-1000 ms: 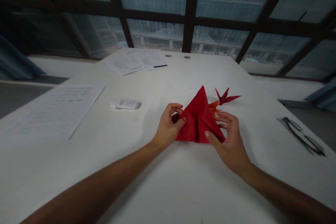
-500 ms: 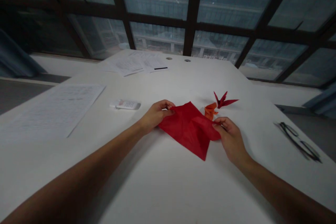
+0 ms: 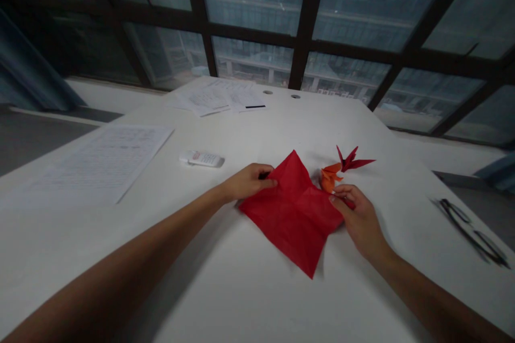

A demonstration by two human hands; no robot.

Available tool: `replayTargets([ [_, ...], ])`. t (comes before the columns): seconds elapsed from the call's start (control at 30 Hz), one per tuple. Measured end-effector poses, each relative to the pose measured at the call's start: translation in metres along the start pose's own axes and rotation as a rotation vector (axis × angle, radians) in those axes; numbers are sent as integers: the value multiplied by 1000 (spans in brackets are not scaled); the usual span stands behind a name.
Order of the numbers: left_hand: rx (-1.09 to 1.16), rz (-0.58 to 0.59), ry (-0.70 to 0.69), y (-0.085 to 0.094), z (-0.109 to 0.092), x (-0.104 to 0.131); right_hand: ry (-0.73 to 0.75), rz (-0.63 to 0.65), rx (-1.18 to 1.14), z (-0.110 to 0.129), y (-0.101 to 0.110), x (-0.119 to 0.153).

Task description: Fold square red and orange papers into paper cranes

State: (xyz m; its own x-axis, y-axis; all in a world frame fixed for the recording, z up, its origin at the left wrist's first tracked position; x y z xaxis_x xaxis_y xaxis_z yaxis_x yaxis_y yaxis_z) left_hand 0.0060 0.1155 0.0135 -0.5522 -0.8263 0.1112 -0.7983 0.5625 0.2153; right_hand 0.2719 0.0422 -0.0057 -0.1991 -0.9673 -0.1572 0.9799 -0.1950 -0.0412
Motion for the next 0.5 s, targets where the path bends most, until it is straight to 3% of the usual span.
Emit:
replayTargets([
  [0.13,169,-22,29,9,5,0,-12,105,62,1,-11,6],
  [0.27,355,37,18,11,4,2,-6,185,189,1,-17,11],
  [0.4,471,128,-11,-2,2,4,24,184,280,3,-17,12],
  [0.5,414,172,-128,-17,-6,6,66,180,333,7,-19,15],
])
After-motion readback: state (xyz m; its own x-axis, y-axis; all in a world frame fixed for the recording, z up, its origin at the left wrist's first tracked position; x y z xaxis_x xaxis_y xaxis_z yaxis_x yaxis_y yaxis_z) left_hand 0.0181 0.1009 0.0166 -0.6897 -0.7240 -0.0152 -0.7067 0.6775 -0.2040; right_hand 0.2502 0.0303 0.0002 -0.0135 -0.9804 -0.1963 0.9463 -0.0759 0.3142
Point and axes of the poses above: each hand's wrist, its own x-axis away from the middle knuckle, its own y-axis out of the back of the hand, z = x × y, the point moved 7 cm from there along -x, towards the middle knuckle, and after that the axes turned 12 degrees about -x, right-handed, at the moved point
